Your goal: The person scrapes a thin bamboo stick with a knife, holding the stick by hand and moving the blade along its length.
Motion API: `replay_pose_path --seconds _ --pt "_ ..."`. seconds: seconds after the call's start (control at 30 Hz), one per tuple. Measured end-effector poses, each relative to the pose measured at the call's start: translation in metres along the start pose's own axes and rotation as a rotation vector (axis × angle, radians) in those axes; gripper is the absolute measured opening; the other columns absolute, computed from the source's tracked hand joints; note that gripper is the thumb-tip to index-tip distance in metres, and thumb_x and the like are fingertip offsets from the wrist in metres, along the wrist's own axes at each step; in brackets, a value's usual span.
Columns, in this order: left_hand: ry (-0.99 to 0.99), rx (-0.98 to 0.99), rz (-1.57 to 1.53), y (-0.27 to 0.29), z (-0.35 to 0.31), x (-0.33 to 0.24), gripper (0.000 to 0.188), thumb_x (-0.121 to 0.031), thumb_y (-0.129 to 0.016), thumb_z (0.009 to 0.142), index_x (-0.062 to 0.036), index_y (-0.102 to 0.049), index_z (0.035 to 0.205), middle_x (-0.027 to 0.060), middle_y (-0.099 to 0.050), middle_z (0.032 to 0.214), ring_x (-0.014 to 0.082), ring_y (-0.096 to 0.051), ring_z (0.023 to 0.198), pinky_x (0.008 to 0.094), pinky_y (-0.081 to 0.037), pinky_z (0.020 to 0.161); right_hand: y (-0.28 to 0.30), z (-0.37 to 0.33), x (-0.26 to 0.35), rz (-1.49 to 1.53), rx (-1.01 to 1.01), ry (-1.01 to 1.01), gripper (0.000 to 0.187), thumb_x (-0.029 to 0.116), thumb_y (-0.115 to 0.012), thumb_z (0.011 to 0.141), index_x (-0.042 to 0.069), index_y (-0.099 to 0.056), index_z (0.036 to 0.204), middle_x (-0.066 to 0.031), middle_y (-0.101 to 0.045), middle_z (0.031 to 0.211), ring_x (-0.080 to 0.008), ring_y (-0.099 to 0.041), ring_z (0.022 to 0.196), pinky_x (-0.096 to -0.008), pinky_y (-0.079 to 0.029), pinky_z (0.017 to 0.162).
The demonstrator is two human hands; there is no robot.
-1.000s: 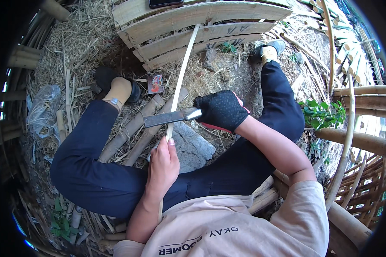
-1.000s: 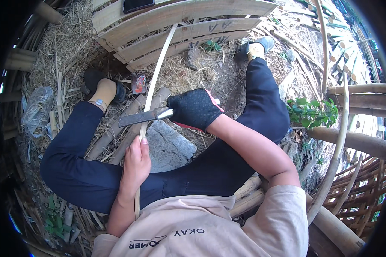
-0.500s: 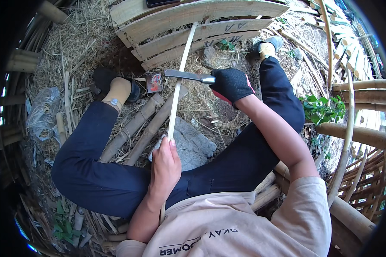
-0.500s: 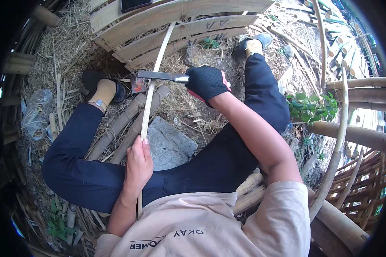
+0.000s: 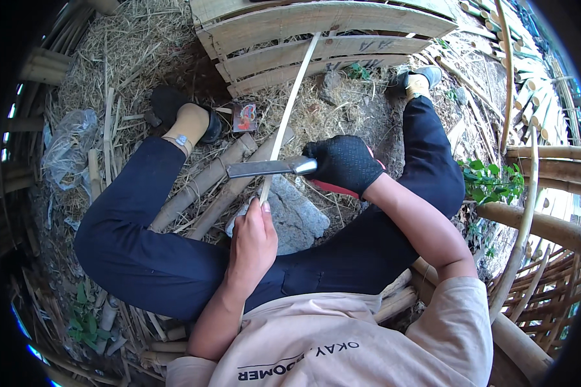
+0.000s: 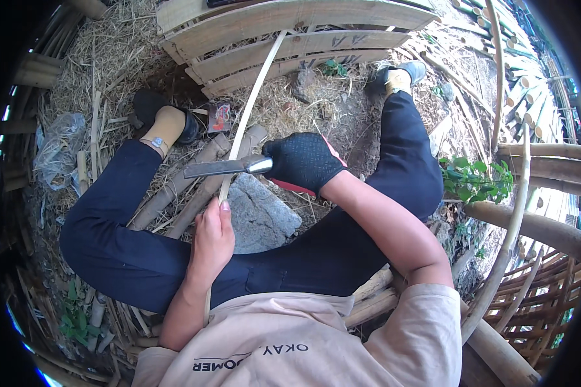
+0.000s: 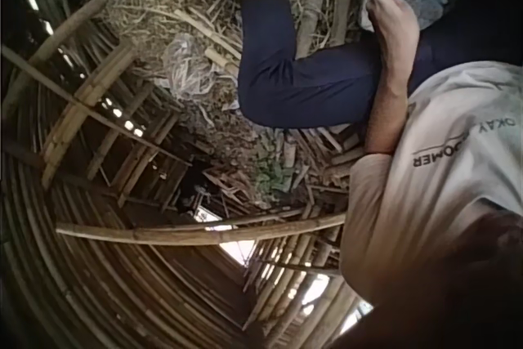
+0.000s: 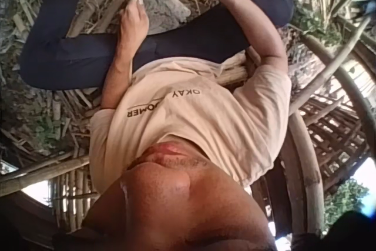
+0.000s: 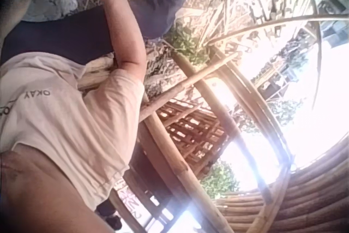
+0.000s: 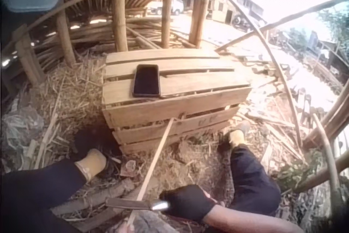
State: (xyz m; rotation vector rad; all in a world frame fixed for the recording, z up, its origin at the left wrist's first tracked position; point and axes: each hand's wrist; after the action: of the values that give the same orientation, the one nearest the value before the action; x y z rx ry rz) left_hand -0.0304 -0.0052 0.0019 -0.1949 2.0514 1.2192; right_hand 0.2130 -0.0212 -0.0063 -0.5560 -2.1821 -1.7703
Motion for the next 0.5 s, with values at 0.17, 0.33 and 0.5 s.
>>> replay_pose_path --seconds 0.17,0.33,0.5 --pt "-0.008 0.006 -0.012 -0.003 -0.001 0.005 0.030 -0.022 -0.046 0.107 0.0042 -0.058 0.118 0.0334 -0.065 0.089 0.0516 -0.061 0.085 0.0580 -0.047 0.079 -0.008 -0.001 -0.002 -0.040 0.055 -0.017 0.023 0.036 -0.071 0.081 0.016 -0.073 0.091 -0.0156 -0.071 0.077 -0.0384 -0.070 0.074 -0.0475 -0.057 0.069" --pt "0.029 0.043 0.030 -0.003 -0.001 0.002 0.032 -0.022 -0.046 0.107 0.0047 -0.057 0.121 0.0337 -0.065 0.093 0.0511 -0.061 0.088 0.0568 -0.048 0.082 -0.016 0.005 -0.007 -0.116 0.050 -0.073 0.017 0.029 -0.070 0.078 0.016 -0.072 0.089 -0.0149 -0.071 0.076 -0.0368 -0.071 0.073 -0.0478 -0.057 0.067" --pt "-0.005 -0.005 0.027 -0.004 -0.004 0.004 0.031 -0.022 -0.046 0.107 0.0046 -0.057 0.120 0.0332 -0.065 0.091 0.0512 -0.060 0.089 0.0574 -0.047 0.082 -0.009 0.010 -0.004 -0.163 0.057 -0.081 0.016 0.027 -0.067 0.081 0.018 -0.076 0.090 -0.0128 -0.073 0.077 -0.0349 -0.073 0.075 -0.0460 -0.057 0.068"
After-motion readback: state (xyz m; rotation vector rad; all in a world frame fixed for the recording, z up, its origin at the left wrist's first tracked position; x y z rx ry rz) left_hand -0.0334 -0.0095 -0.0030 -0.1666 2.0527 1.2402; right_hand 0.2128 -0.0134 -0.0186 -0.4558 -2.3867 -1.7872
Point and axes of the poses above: each hand's wrist, its own z-axis towards the middle knuckle, its own y-axis out of the back of the hand, x = y × z
